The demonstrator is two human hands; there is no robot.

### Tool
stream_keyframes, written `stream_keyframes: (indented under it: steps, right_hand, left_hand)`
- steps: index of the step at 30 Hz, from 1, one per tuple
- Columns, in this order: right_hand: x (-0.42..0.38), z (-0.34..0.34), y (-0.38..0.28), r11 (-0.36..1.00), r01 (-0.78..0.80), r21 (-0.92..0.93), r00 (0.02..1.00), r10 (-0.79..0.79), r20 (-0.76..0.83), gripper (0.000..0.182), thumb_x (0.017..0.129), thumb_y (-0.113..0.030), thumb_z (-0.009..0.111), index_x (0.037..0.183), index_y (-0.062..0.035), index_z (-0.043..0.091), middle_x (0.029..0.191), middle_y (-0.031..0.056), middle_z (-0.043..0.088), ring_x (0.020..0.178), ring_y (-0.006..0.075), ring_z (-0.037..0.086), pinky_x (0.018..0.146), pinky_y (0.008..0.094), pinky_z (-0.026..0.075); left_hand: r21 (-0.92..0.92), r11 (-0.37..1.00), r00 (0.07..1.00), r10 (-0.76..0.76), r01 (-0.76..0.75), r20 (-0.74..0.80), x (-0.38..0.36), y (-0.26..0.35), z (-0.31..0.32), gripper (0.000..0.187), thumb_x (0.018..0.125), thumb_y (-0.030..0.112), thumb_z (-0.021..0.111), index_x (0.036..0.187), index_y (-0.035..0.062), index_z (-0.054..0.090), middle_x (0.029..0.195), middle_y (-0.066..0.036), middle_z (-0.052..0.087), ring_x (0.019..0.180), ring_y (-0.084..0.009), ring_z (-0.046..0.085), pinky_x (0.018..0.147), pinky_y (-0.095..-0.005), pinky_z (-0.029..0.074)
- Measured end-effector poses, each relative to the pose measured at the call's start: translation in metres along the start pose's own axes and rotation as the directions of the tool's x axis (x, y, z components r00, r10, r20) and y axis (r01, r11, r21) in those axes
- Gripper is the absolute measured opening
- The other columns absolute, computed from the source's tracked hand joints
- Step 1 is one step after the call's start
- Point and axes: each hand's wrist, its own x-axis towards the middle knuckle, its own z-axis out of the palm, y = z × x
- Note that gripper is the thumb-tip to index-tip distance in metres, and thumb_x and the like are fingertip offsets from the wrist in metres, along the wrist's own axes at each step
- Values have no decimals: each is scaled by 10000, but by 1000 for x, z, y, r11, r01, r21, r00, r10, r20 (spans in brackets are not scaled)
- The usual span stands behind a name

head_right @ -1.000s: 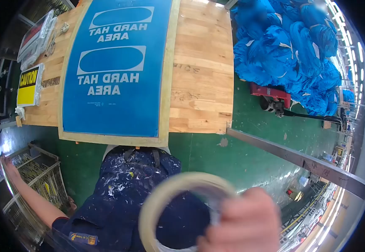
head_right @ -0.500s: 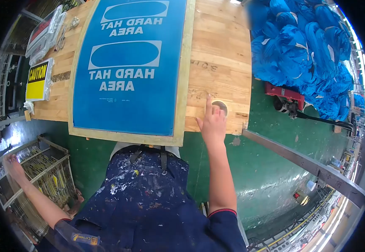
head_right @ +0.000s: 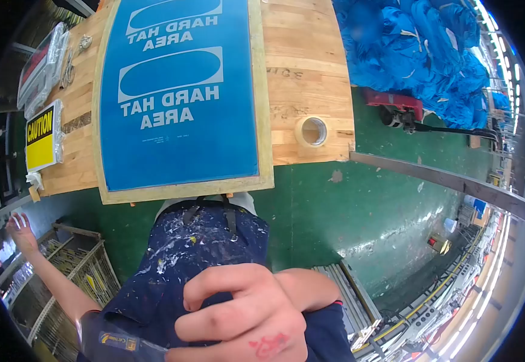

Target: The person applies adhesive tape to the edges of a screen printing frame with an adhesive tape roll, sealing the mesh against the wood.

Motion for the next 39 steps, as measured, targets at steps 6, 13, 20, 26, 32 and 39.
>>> stream_keyframes:
  steps: [6, 13, 20, 26, 32, 39]
  right_hand:
    - [-84, -9, 37, 661, -687, -302, 712, 527, -465, 163, 1033, -72, 609, 873, -44, 593, 856, 82, 662, 749, 192, 619, 668, 317, 513]
    - [-227, -70, 81, 21, -981, 191, -136, 623, -771, 247, 1023, -332, 730, 925, -114, 669, 922, -4, 678, 789, 101, 613, 656, 259, 481]
    - [-273, -99, 107, -127, -987, 94, -152, 599, -786, 278, 1015, -363, 745, 963, -95, 693, 953, -23, 687, 843, 91, 618, 688, 276, 513]
    - [-280, -100, 109, -119, -988, 94, -147, 591, -793, 299, 1022, -375, 737, 958, -86, 693, 914, -39, 675, 835, 73, 605, 680, 277, 538]
    - [-295, -103, 112, -130, -987, 91, -151, 594, -790, 300, 1027, -382, 730, 963, -92, 693, 899, -47, 668, 824, 63, 592, 682, 280, 539]
    - [-292, -105, 114, -130, -987, 91, -152, 616, -773, 302, 1022, -397, 731, 959, -105, 687, 880, -55, 659, 803, 66, 602, 679, 282, 555]
  left_hand:
    - [396, 914, 939, -207, 86, 275, -60, -65, 40, 295, 1082, 240, 621, 1344, 106, 606, 1299, -63, 669, 1204, -233, 647, 1086, -475, 508]
    - [758, 579, 805, -580, 300, 124, -166, -161, 133, 263, 1042, 374, 702, 1107, 119, 705, 999, 44, 683, 965, -76, 653, 858, -285, 555]
    - [823, 484, 771, -630, 296, 94, -190, -229, 117, 296, 1032, 416, 711, 1096, 128, 700, 979, 57, 672, 957, -68, 640, 835, -279, 515]
    - [788, 538, 764, -629, 299, 140, -188, -243, 122, 279, 1047, 369, 701, 1083, 93, 699, 968, 47, 669, 917, -67, 622, 827, -290, 542]
    - [791, 519, 754, -647, 325, 114, -189, -242, 120, 262, 1054, 364, 691, 1084, 104, 690, 975, 54, 654, 926, -65, 615, 843, -309, 563]
    - [811, 491, 731, -672, 319, 119, -186, -240, 121, 243, 1061, 356, 680, 1071, 112, 678, 961, 62, 639, 921, -61, 601, 864, -329, 559]
